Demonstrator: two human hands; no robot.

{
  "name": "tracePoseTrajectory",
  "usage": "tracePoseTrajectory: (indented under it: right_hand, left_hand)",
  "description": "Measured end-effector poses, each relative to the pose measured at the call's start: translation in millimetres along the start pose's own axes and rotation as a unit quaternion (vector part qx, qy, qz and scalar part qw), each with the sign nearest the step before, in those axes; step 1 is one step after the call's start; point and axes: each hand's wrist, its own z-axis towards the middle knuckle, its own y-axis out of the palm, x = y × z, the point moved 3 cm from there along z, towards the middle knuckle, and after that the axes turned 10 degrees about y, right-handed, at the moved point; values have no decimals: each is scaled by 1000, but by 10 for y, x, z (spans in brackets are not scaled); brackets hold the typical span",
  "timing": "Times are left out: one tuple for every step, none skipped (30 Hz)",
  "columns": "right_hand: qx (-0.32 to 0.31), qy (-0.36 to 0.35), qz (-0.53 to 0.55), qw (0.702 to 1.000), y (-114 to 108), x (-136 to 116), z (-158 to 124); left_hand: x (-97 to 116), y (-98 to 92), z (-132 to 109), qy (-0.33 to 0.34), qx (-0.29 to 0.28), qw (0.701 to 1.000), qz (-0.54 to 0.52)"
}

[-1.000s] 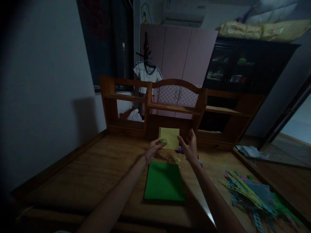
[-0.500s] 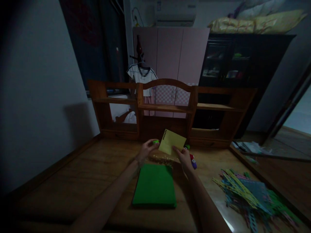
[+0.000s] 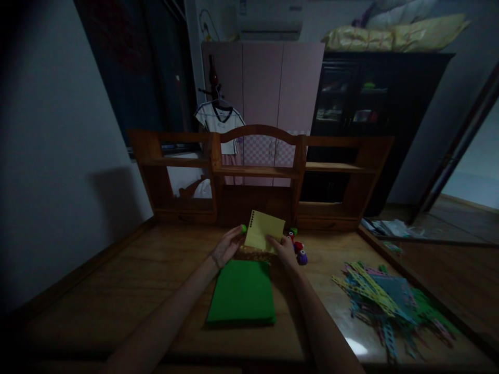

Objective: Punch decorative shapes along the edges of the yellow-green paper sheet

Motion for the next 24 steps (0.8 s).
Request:
tracePoseTrajectory:
  right_hand:
    - [0, -2, -2, 1000, -12, 5, 7]
    - [-2, -4, -5, 1000, -22, 14, 15]
    - [-5, -7, -8, 1000, -29, 26, 24]
    - [-6, -8, -12, 1000, -34, 42, 33]
    - [-8, -9, -16, 1000, -35, 59, 42]
    - [-10, -10, -20, 1000, -34, 76, 50]
    - [-12, -11, -23, 1000, -30, 94, 58]
    - [-13, -11, -25, 1000, -24, 109, 64]
    - [-13, -12, -25, 1000, -19, 123, 71]
    - [-13, -13, -24, 1000, -13, 133, 77]
    - [-13, -15, -24, 1000, -8, 141, 82]
    - [-14, -18, -25, 999, -5, 146, 87]
    - [-15, -23, -27, 999, -3, 147, 90]
    - [-17, -28, -31, 999, -3, 145, 94]
    - [-18, -31, -34, 999, -6, 143, 96]
    - [-17, -34, -37, 999, -11, 140, 97]
    - [-13, -34, -40, 999, -18, 137, 98]
    - [-9, -34, -42, 998, -25, 134, 98]
    - [-7, -33, -42, 999, -31, 134, 98]
    - [-7, -31, -41, 999, -35, 135, 98]
    - [-9, -29, -40, 999, -38, 139, 98]
    - [-13, -26, -38, 999, -38, 146, 99]
    - [-17, -23, -36, 999, -37, 156, 102]
    - [-19, -21, -35, 999, -36, 167, 107]
  left_hand:
    - [8, -4, 5, 3, 2, 1000, -6]
    - [15, -9, 9, 4, 6, 1000, -12]
    - [18, -16, 11, 3, 9, 1000, -17]
    - [19, -23, 13, 3, 13, 1000, -21]
    - [16, -32, 15, 2, 16, 1000, -24]
    - [10, -39, 17, 2, 17, 1000, -26]
    - [1, -46, 19, 1, 16, 1000, -27]
    - [-9, -49, 21, 0, 14, 1000, -27]
    - [-19, -50, 22, -1, 10, 1000, -28]
    - [-28, -47, 22, -1, 4, 1000, -28]
    - [-35, -42, 22, -3, -1, 1000, -27]
    - [-40, -37, 20, -4, -3, 1000, -24]
    - [-43, -34, 18, -4, 0, 1000, -20]
    - [-44, -32, 16, -6, 7, 1000, -16]
    - [-44, -31, 14, -8, 14, 1000, -13]
    - [-44, -30, 12, -10, 21, 1000, -10]
    - [-43, -27, 11, -12, 26, 1000, -10]
    - [-42, -24, 10, -14, 27, 999, -10]
    - [-43, -20, 9, -15, 26, 999, -11]
    - [-43, -16, 8, -16, 25, 999, -12]
    - [-44, -15, 7, -16, 26, 999, -11]
    - [-45, -15, 6, -16, 28, 999, -11]
    - [-47, -17, 5, -15, 30, 999, -10]
    - [-48, -20, 5, -15, 31, 999, -9]
